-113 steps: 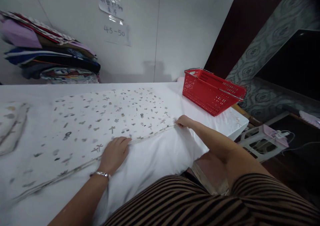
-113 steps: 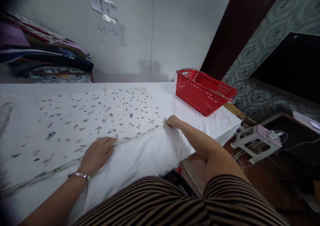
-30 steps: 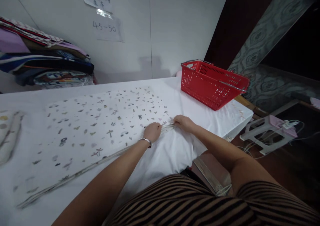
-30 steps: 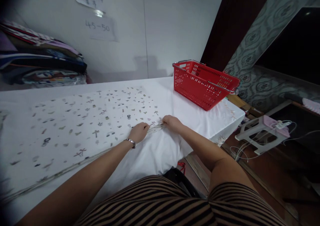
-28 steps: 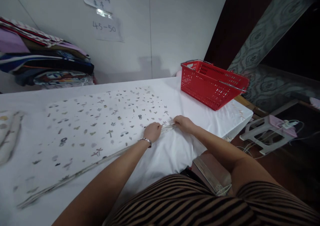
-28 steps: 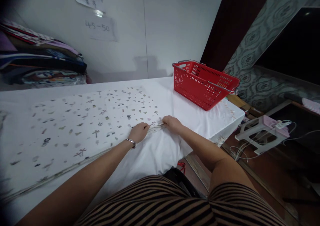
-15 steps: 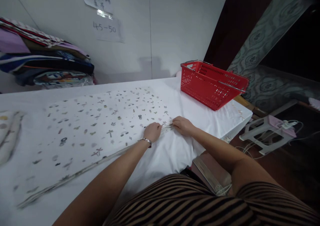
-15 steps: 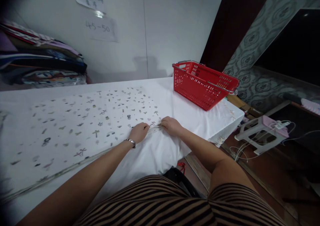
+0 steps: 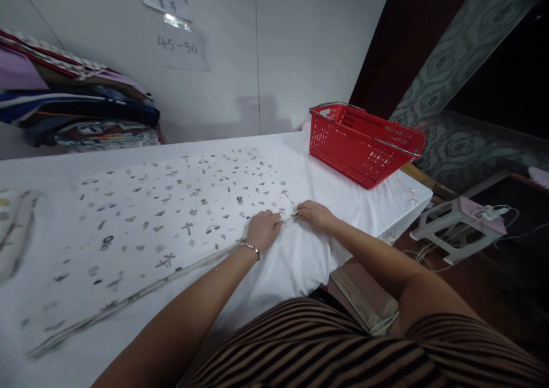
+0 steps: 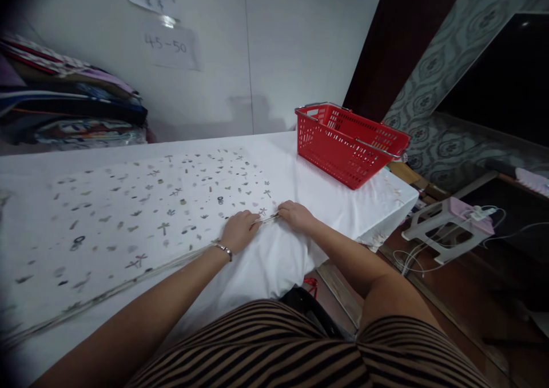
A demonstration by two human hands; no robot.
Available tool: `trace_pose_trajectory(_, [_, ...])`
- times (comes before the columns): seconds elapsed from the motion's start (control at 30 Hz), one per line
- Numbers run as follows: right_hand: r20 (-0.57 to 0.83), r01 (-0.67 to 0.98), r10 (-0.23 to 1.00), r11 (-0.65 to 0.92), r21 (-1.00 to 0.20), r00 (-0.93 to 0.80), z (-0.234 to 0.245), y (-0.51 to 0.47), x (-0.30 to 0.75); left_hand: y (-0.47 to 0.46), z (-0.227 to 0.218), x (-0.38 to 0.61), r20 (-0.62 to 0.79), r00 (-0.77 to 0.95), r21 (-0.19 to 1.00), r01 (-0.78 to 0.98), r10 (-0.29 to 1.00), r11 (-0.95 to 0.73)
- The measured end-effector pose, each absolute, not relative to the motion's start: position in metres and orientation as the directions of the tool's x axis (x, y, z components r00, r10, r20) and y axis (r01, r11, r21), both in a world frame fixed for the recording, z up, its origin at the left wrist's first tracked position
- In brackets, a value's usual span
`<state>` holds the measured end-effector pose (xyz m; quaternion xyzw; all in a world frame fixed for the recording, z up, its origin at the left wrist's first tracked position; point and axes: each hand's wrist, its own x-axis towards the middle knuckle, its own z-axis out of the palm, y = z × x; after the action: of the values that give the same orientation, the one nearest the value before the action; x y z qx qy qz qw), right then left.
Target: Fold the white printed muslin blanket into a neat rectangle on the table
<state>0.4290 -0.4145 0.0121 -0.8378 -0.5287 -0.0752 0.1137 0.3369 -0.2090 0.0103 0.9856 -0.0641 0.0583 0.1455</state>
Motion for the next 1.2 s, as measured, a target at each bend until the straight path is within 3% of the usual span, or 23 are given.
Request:
trace_pose_trajectory(0.17, [0.228, 0.896, 0.868, -0.438, -0.071, 0.442, 0.008, -0.415, 0.428, -0.212, 0.01, 0.335, 0.154, 0.968, 0.211, -0.228, -0.198, -0.951])
trace_pose_trajectory(0.3, [0.204, 0.862, 0.838, -0.501, -0.076, 0.506, 0.006, -0.417, 0.428, -0.211, 0.01, 0.34, 0.112, 0.978, 0.253, -0.198, -0.174, -0.947])
trace_pose_trajectory(0.47, [0.22, 0.902, 0.876, -0.426, -0.065, 0.43, 0.007, -0.42, 0.43, -0.209, 0.007, 0.345, 0.11, 0.989, 0.307, -0.128, -0.099, -0.943])
trace_pose_trajectory(0.7, [0.227, 0.908, 0.885, -0.418, -0.001, 0.407, 0.005, -0.427, 0.436, -0.21, 0.003, 0.346, 0.139, 0.987, 0.29, -0.123, -0.086, -0.949])
trace_pose_trajectory(0.97, [0.208, 0.884, 0.868, -0.466, 0.028, 0.451, 0.004, -0.429, 0.443, -0.214, 0.008, 0.339, 0.114, 0.968, 0.107, -0.235, -0.223, -0.966])
trace_pose_trajectory(1.2, [0.198, 0.851, 0.828, -0.504, -0.145, 0.524, -0.002, -0.432, 0.442, -0.218, 0.005, 0.332, 0.135, 0.949, -0.003, -0.287, -0.285, -0.958])
